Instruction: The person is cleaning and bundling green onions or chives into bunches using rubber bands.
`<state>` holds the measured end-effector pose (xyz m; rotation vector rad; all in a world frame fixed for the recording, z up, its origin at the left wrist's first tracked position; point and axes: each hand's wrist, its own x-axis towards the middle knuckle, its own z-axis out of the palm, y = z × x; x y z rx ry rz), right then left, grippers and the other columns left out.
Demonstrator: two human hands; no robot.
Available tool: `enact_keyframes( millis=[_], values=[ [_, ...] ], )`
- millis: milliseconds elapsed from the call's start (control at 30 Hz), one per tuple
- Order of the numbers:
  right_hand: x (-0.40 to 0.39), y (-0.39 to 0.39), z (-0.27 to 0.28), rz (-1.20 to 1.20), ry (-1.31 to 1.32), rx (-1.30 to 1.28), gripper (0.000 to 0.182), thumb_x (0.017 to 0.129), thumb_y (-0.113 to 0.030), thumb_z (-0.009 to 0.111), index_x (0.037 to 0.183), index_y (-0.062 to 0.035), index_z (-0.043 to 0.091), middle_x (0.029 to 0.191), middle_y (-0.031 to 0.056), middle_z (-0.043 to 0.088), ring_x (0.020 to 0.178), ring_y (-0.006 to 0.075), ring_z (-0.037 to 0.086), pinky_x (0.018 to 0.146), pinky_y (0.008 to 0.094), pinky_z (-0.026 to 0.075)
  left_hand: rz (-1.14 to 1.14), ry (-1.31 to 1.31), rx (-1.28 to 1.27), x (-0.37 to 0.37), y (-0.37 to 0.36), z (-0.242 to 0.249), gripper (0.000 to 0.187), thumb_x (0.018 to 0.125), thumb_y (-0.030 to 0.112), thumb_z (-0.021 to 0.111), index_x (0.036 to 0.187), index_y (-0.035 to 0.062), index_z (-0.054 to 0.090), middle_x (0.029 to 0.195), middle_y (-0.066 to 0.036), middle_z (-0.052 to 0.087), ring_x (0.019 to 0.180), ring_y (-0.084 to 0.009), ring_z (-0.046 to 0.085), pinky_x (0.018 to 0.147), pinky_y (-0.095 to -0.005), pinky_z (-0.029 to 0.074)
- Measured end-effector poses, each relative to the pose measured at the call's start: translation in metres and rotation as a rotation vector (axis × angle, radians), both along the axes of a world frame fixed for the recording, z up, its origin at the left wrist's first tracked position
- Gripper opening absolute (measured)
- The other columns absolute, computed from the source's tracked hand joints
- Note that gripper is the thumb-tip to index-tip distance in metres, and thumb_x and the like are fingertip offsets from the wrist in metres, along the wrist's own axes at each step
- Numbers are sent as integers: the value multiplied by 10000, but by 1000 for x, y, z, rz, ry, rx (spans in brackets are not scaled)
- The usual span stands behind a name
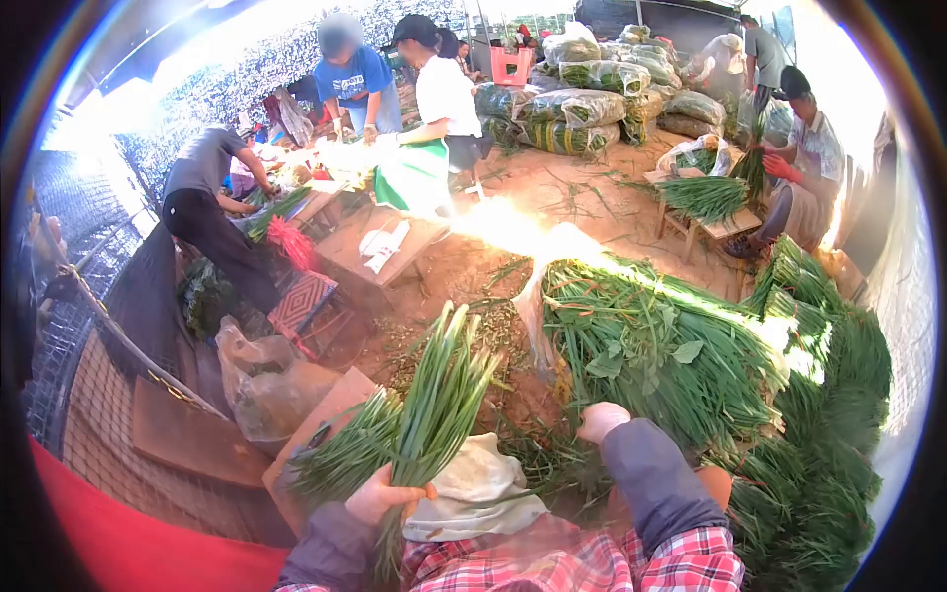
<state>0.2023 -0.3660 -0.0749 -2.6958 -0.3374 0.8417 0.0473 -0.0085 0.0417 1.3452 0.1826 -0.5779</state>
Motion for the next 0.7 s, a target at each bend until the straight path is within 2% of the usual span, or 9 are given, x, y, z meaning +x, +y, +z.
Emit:
enact_keyframes(
  millis=[67,133,200,300,367,400,533,633,700],
  values=[
    [6,-2,-20,251,72,-161,689,687,-411,643,1283,-100,492,1034,173,634,954,335,602,853,390,458,22,-69,33,3,-5,17,220,752,73,625,956,3,587,728,-56,587,510,-100,502,458,-230,374],
    [-22,24,48,-11,482,361,794,766,-351,683,1394,-47,305,1179,161,584,1083,212,558,917,305,427,-8,-193,145,11,-8,21,285,758,88,621,1023,9,550,745,-57,586,490,-93,484,451,-235,366],
    [-27,43,35,12,649,957,1051,683,-495,749,1450,-110,144,1260,136,525,1118,235,532,944,358,411,1,-323,360,18,-21,10,391,763,89,609,1132,20,503,831,-87,597,570,-136,536,523,-267,423],
    [-48,91,47,-53,721,1579,1042,677,-556,720,1435,-101,170,1326,132,450,1197,248,463,1025,416,334,49,-807,799,30,-50,-20,779,748,91,618,1412,48,212,1117,-213,563,1031,-334,565,868,-370,445],
    [-56,117,50,-141,686,1958,971,677,-554,718,1406,-99,264,1328,135,445,1223,246,437,1048,438,306,-20,-970,1247,34,-69,-26,852,715,101,647,1421,52,174,1153,-235,530,1071,-367,537,885,-379,435],
    [-51,117,27,-325,685,1933,767,736,-484,697,1324,-105,383,1276,131,492,1157,254,498,1005,446,372,-237,-537,1149,33,-81,-18,918,675,106,682,1425,46,155,1179,-259,490,1103,-393,494,915,-411,410],
    [-43,122,35,-739,685,1864,592,790,-225,676,1313,-125,419,1068,90,591,904,233,601,831,427,504,-204,-762,921,18,-98,-20,1033,633,145,764,1433,53,117,1125,-244,506,1058,-347,524,880,-409,434],
    [-48,111,48,-619,634,1931,578,789,-185,679,1300,-99,425,1028,83,587,897,212,591,816,385,506,-1,-916,709,24,-71,-8,1053,625,183,791,1427,69,118,1203,-230,481,978,-331,576,803,-409,478],
    [-52,110,55,-608,673,1936,628,770,-184,703,1321,-134,406,1015,75,586,888,209,590,801,380,510,245,-635,391,23,-70,-9,971,623,154,812,1384,16,225,1189,-165,506,996,-235,565,835,-356,472]
  ],
)
